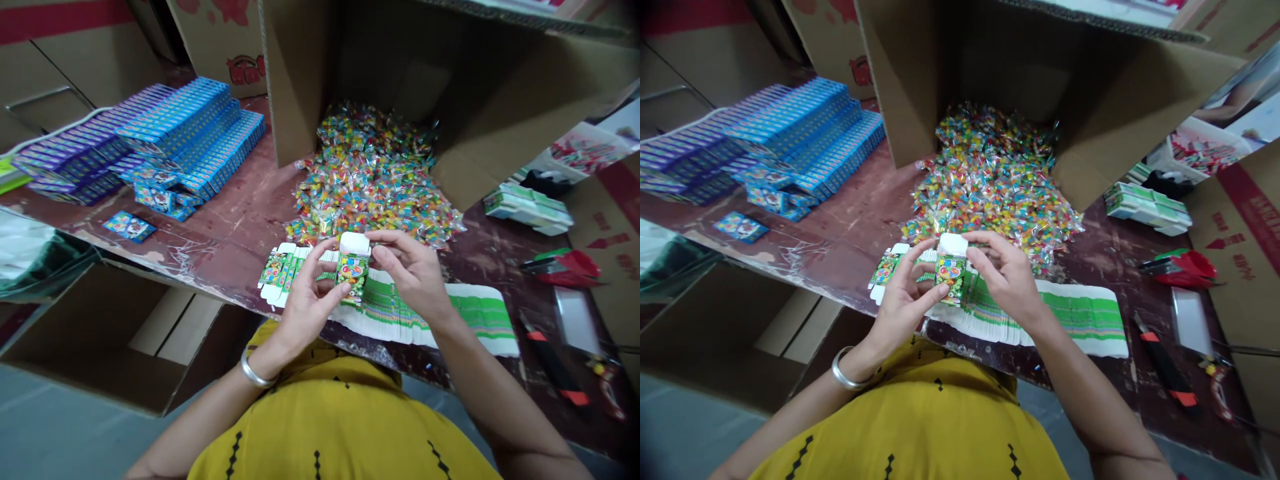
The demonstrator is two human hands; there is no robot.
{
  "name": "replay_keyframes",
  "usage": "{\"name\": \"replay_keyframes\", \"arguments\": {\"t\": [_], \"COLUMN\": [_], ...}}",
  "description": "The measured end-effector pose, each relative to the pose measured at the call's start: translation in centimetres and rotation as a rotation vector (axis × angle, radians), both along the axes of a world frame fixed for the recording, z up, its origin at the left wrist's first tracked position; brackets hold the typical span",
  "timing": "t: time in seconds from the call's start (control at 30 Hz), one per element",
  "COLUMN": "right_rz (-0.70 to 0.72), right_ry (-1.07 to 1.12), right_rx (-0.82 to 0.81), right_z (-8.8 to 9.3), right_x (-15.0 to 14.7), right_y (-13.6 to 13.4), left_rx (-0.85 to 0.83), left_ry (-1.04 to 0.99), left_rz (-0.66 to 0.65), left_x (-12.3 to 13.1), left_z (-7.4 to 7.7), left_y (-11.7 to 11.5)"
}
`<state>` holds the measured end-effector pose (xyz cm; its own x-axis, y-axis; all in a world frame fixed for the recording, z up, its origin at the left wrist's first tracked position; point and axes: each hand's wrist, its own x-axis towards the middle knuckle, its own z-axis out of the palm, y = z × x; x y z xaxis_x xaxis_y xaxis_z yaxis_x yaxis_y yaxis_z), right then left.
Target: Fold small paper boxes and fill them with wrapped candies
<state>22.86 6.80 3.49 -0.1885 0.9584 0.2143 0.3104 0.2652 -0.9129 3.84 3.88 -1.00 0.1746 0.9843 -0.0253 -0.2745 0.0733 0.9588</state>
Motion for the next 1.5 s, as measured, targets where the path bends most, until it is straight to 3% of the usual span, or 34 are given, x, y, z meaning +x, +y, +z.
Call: {"name": "replay_keyframes", "arguments": {"t": [0.2,0.33,0.6,0.7,0.87,1.03,1.13,1.3,1.37,1.5], "right_rz": [-0.075,-0.099,-0.153,-0.068,-0.083,-0.024,0.005,-0.056,-0.001,0.258], "right_ry": [0.174,0.160,0.304,0.255,0.218,0.232,0.227,0.114,0.058,-0.220], "right_rx": [-0.011,0.034,0.020,-0.009,-0.177,-0.226,-0.195,0.004,0.010,0.039], "right_z": [-2.8,-3.3,-2.8,-2.2,-1.4,-1.3,-1.1,-0.9,-0.9,-0.7], "right_x": [-1.0,-1.7,-2.4,-2.1,-1.4,-0.7,-0.8,-1.1,-1.0,-0.4], "right_y": [-2.2,-2.1,-1.7,-1.5,-0.8,0.4,0.5,-0.7,-1.3,-1.8], "left_rx": [0.013,0.011,-0.034,-0.002,0.107,0.207,0.204,0.180,0.155,0.074], "left_ry": [0.045,0.061,-0.060,0.022,0.189,0.242,0.251,0.224,0.197,0.149], "left_rz": [-0.074,-0.167,-0.084,-0.054,-0.012,-0.032,-0.052,-0.078,-0.050,0.049], "left_x": [0.0,0.0,0.3,0.2,0.1,-0.1,-0.1,-0.2,-0.3,-0.4], "left_z": [0.2,0.1,0.3,0.4,0.4,0.5,0.6,0.7,0.8,0.9], "left_y": [-0.1,-0.2,-0.4,-0.5,-0.9,-1.0,-1.0,-0.9,-0.7,0.0]}}
